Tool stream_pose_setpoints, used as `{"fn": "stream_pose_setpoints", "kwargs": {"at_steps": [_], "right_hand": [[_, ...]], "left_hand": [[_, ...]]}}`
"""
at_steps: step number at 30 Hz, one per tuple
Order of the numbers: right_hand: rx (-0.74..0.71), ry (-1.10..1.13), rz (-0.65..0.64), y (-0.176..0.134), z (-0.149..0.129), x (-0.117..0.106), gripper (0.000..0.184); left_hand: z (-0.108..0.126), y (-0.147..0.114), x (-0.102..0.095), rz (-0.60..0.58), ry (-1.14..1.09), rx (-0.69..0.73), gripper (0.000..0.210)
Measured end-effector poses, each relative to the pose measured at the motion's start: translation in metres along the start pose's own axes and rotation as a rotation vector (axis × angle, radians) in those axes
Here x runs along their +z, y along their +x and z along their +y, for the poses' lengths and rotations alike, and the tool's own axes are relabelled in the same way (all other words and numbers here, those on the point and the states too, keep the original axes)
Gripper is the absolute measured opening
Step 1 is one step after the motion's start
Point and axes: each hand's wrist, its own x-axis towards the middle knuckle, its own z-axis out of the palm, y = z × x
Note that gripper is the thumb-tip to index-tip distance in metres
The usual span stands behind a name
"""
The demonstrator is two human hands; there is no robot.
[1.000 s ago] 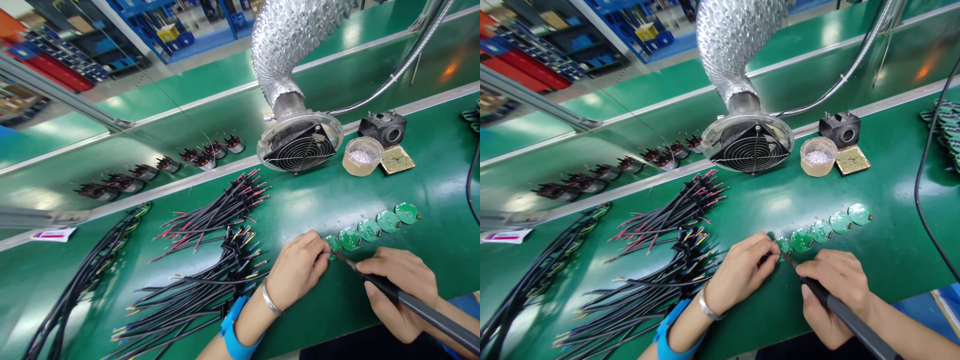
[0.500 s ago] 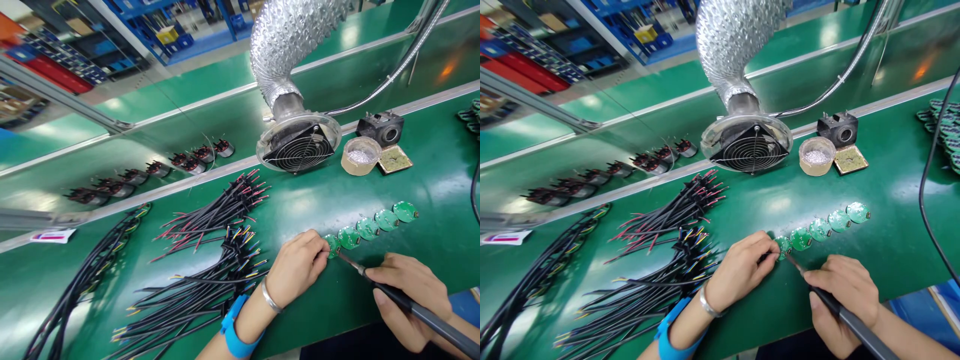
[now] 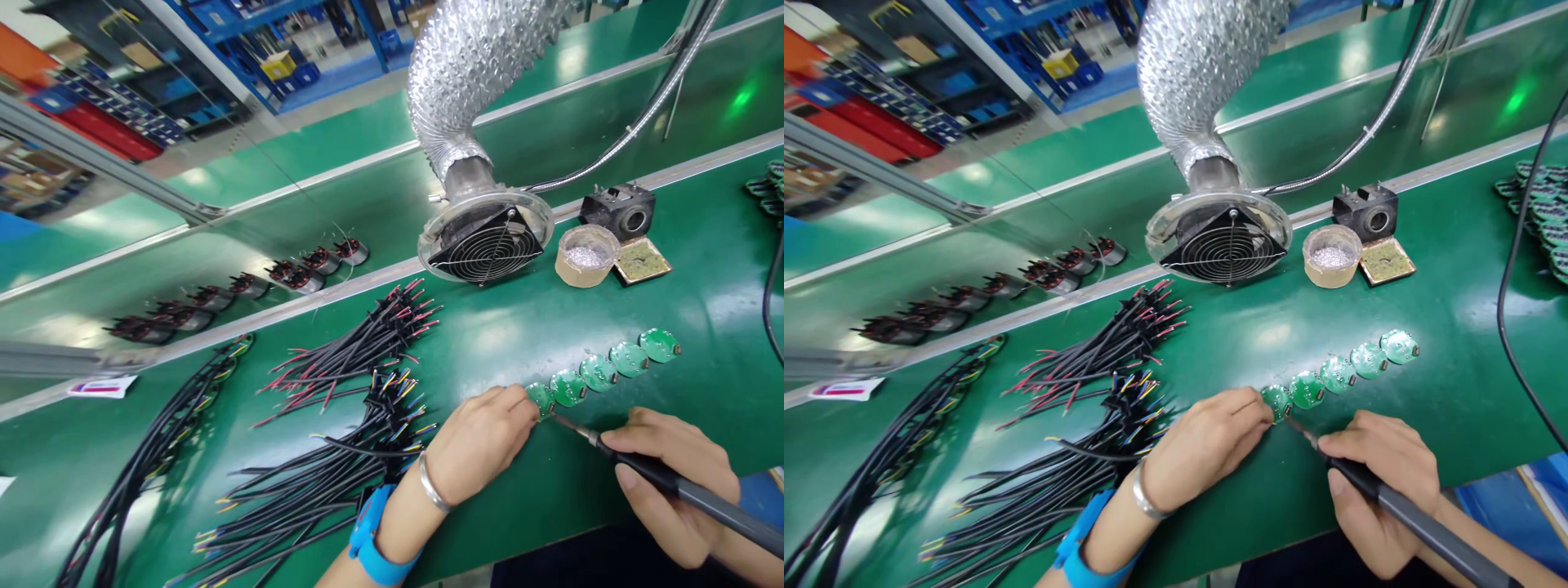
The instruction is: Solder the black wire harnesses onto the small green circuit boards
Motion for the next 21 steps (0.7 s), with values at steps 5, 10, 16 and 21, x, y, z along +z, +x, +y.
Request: {"fn": "stream_pose_setpoints", "kwargs": {"at_steps": [5, 10, 16, 21], "right_hand": [[0.000, 0.041, -0.013, -0.002, 0.004, 0.006, 0.023], [-0.002, 0.043, -0.018, -0.002, 0.005, 0.008, 0.024], [0.021, 0.037, -0.018, 0.000, 0.005, 0.008, 0.022], [0.010, 0.035, -0.035, 0.000, 0.005, 0.006, 0.024]], "left_hand": [[0.003, 0.004, 0.007, 0.078, -0.194, -0.154, 0.014], [0.012, 0.008, 0.007, 0.107, -0.262, -0.335, 0.012], [0.017, 0.011, 0.005, 0.131, -0.329, -0.447, 0.011], [0.018, 0.010, 0.007, 0.182, -0.364, -0.470, 0.011]]}}
